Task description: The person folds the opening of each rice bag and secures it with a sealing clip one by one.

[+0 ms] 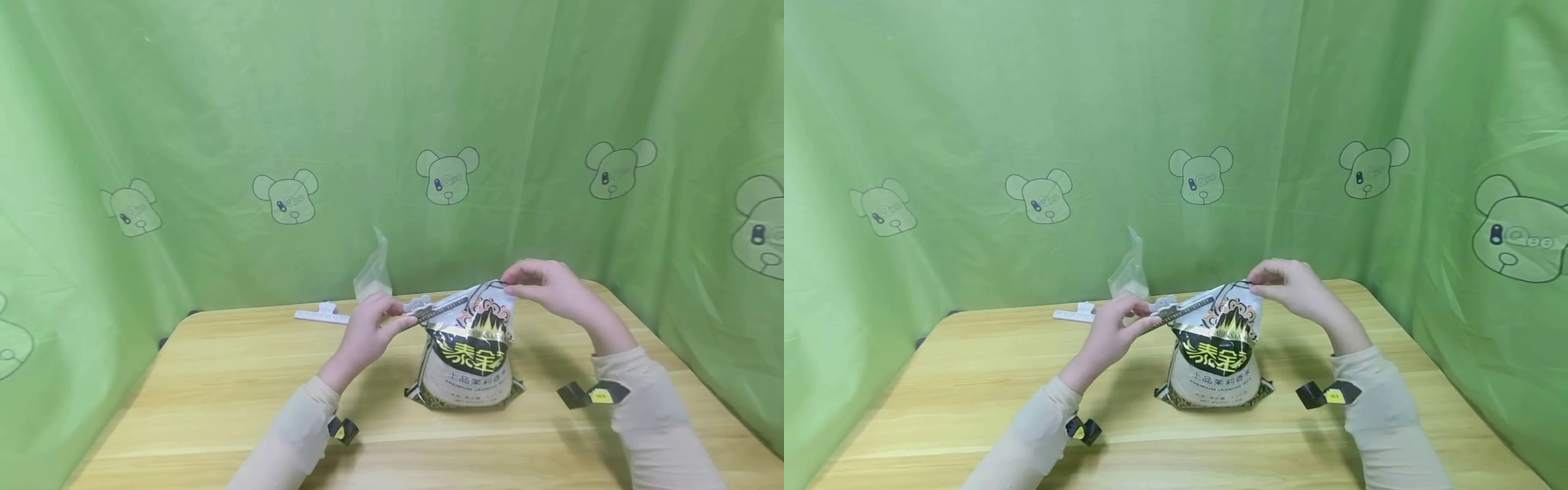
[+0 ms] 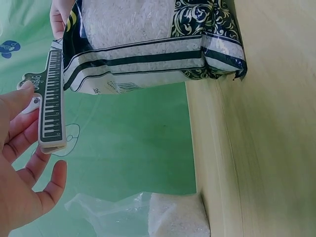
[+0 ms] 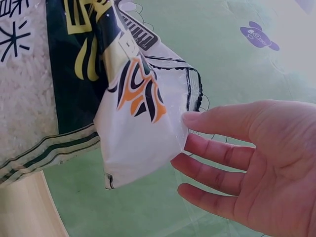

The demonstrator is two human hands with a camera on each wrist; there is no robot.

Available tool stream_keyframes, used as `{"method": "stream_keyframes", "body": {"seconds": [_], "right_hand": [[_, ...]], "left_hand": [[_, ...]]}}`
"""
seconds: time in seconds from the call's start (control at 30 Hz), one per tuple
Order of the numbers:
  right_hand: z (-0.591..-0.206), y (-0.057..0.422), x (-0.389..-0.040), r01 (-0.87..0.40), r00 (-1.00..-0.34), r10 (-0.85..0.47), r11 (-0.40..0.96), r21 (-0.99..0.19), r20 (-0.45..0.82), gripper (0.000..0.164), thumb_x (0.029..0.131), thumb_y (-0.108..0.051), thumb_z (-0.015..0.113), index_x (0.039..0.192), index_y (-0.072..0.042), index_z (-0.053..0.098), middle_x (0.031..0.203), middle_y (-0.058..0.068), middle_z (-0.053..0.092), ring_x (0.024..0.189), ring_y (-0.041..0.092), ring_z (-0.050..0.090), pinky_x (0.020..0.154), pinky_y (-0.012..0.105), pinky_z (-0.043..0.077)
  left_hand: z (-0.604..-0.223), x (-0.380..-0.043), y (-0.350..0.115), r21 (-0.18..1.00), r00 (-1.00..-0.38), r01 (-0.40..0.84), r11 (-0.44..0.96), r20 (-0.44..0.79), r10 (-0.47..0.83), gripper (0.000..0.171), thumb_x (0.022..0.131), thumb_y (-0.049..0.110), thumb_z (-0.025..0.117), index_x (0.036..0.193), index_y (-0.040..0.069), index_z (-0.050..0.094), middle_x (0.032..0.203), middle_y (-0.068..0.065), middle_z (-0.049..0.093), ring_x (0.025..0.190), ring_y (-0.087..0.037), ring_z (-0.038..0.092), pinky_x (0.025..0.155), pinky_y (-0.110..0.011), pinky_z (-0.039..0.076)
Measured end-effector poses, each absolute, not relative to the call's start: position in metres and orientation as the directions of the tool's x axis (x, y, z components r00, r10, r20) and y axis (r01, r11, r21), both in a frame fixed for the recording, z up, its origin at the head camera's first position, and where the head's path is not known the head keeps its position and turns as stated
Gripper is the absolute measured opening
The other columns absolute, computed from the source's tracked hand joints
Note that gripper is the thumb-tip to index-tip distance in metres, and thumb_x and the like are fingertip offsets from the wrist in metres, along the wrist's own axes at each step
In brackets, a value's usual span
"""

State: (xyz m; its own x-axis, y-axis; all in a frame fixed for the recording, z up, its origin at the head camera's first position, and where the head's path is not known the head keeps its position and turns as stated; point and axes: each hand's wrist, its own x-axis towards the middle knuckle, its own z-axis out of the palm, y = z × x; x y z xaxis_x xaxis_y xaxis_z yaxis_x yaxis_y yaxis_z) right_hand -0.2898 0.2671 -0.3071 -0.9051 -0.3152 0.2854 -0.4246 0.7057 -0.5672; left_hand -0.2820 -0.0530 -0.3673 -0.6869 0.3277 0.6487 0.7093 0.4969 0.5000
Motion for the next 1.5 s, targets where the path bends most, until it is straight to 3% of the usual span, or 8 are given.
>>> {"method": "stream_keyframes", "body": {"seconds": [0.23, 0.47, 0.7, 0.93, 1.5], "right_hand": [[-0.308, 0.268, -0.289, -0.427, -0.903, -0.311, 0.710, -0.560, 0.295, 0.023, 0.082, -0.031, 0.063, 0.098, -0.014, 0.062, 0.099, 0.007, 0.066, 0.095, 0.024, 0.061, 0.085, 0.045, 0.049], [-0.309, 0.268, -0.289, -0.425, -0.905, -0.313, 0.709, -0.563, 0.289, 0.022, 0.083, -0.030, 0.063, 0.098, -0.014, 0.062, 0.099, 0.007, 0.066, 0.095, 0.025, 0.060, 0.085, 0.046, 0.049], [-0.308, 0.267, -0.288, -0.425, -0.905, -0.313, 0.708, -0.564, 0.288, 0.022, 0.083, -0.029, 0.063, 0.098, -0.014, 0.062, 0.099, 0.007, 0.066, 0.095, 0.025, 0.060, 0.085, 0.046, 0.048], [-0.308, 0.266, -0.288, -0.429, -0.902, -0.307, 0.717, -0.550, 0.304, 0.021, 0.082, -0.028, 0.063, 0.097, -0.013, 0.063, 0.097, 0.007, 0.067, 0.093, 0.024, 0.061, 0.085, 0.045, 0.049], [-0.310, 0.265, -0.290, -0.434, -0.899, -0.306, 0.715, -0.548, 0.313, 0.019, 0.083, -0.027, 0.063, 0.097, -0.014, 0.062, 0.096, 0.006, 0.066, 0.091, 0.020, 0.061, 0.083, 0.043, 0.050]], "left_hand": [[-0.365, -0.281, -0.047, 0.514, -0.696, 0.704, 0.490, 0.635, 0.335, 0.019, 0.079, 0.033, 0.065, 0.083, 0.015, 0.061, 0.083, -0.004, 0.062, 0.080, -0.013, 0.057, 0.071, -0.026, 0.050], [-0.362, -0.281, -0.042, 0.515, -0.707, 0.692, 0.505, 0.624, 0.332, 0.021, 0.079, 0.036, 0.064, 0.083, 0.016, 0.061, 0.082, 0.004, 0.060, 0.081, -0.007, 0.054, 0.072, -0.026, 0.050], [-0.361, -0.284, -0.035, 0.495, -0.693, 0.701, 0.513, 0.643, 0.327, 0.022, 0.079, 0.038, 0.064, 0.081, 0.017, 0.061, 0.080, 0.006, 0.059, 0.077, -0.011, 0.055, 0.069, -0.029, 0.049], [-0.360, -0.286, -0.029, 0.494, -0.689, 0.705, 0.508, 0.647, 0.327, 0.022, 0.080, 0.039, 0.063, 0.083, 0.017, 0.061, 0.082, 0.006, 0.060, 0.077, -0.007, 0.054, 0.069, -0.021, 0.047], [-0.355, -0.286, -0.015, 0.479, -0.686, 0.702, 0.528, 0.656, 0.316, 0.024, 0.080, 0.039, 0.062, 0.086, 0.016, 0.062, 0.083, 0.008, 0.060, 0.081, -0.005, 0.052, 0.075, -0.018, 0.045]]}}
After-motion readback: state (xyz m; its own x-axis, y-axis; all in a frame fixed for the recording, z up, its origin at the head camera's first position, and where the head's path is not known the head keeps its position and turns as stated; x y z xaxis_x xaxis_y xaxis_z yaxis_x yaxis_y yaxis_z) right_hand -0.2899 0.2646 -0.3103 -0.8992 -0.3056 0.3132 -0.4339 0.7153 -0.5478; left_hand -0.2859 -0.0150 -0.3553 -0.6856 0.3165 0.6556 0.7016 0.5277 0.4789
